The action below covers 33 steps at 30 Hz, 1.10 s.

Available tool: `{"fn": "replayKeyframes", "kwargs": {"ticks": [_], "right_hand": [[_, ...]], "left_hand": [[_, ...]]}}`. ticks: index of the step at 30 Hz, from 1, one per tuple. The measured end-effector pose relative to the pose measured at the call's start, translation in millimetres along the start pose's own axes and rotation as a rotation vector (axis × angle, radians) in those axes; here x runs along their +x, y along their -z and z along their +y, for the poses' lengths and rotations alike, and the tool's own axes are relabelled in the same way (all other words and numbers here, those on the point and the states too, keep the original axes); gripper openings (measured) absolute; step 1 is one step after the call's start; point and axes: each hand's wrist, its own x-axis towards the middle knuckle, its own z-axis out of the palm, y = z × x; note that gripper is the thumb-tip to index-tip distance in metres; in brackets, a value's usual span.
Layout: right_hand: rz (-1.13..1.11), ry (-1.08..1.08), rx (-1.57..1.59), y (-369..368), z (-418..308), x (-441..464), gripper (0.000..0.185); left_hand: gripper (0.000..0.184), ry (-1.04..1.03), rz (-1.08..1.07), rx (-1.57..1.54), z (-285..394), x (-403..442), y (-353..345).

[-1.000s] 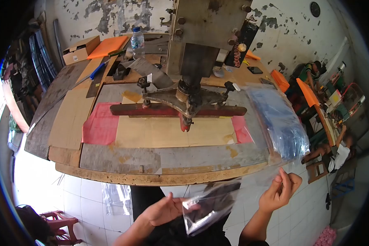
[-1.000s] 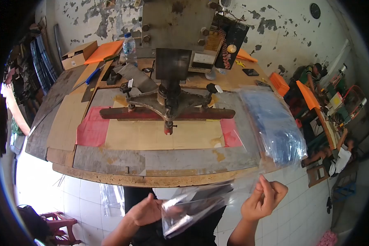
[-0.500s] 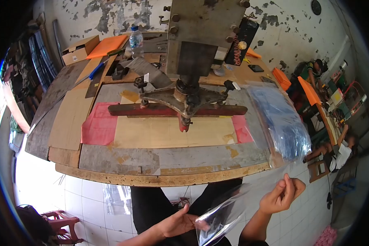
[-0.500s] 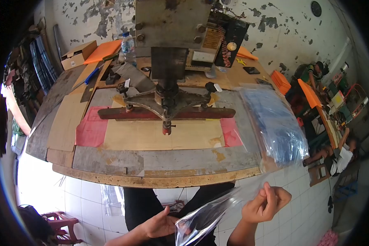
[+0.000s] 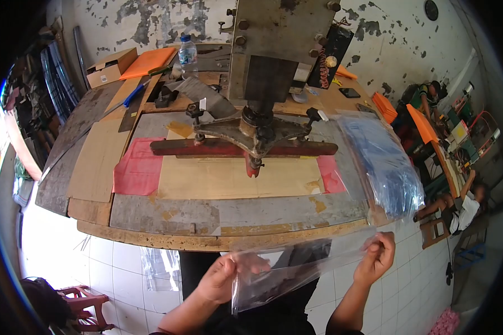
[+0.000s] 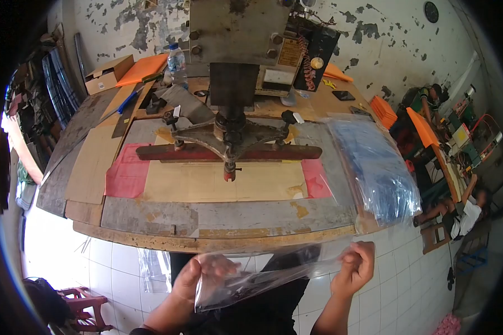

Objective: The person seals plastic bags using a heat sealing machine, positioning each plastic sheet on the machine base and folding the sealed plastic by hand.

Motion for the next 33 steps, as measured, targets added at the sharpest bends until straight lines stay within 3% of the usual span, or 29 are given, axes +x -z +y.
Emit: {"fn": "replayKeyframes", "kwargs": {"ticks": [3,6,9,10,11,12,14,16,17,21,27,31,33], "right_hand": [[-0.061,-0.125,0.147,10.5,30.1,-9.6,0.034],[-0.352,-0.458,0.319,15.0,47.2,-19.5,0.032],[-0.257,-0.516,0.175,2.7,38.6,-27.2,0.040],[-0.189,-0.415,-0.090,-5.8,27.4,-25.4,0.042],[-0.192,-0.415,-0.084,-15.5,10.7,-21.5,0.042],[-0.182,-0.123,-0.141,-28.8,-16.3,-10.6,0.039],[-0.168,0.165,-0.193,-38.3,-46.3,-6.2,0.038],[-0.453,0.370,-0.182,-39.1,-58.6,-9.6,0.030],[-0.449,0.371,-0.181,-40.5,-55.9,-13.9,0.030],[-0.446,0.284,0.020,-52.0,-45.6,-24.6,0.028],[-0.549,0.114,0.210,-53.9,-48.5,-21.1,0.014],[-0.590,-0.107,0.372,-42.0,-40.9,-19.1,0.011],[-0.603,-0.192,0.427,-34.8,-34.7,-15.5,0.012]], "left_hand": [[0.030,-0.113,0.007,0.088,22.3,5.8,6.3],[0.022,-0.128,-0.017,0.258,41.5,6.0,1.8],[0.021,-0.066,0.012,0.408,56.6,5.2,-15.7],[0.021,-0.131,-0.026,0.500,60.9,9.6,-21.3],[0.021,-0.133,-0.022,0.504,63.6,10.7,-20.6],[0.022,-0.141,-0.071,0.554,65.8,10.6,-19.8],[0.028,-0.149,-0.111,0.605,68.0,11.5,-25.8],[0.031,-0.106,-0.095,0.646,73.0,9.4,-31.7],[0.035,-0.068,-0.081,0.687,75.7,9.6,-33.6],[0.037,-0.089,-0.066,0.794,83.3,11.5,-36.3],[0.010,-0.209,0.016,1.069,85.2,4.7,-40.8],[0.008,-0.391,-0.053,1.380,79.2,8.1,-44.7],[0.010,-0.692,0.103,1.655,70.7,12.6,-55.2]]}}
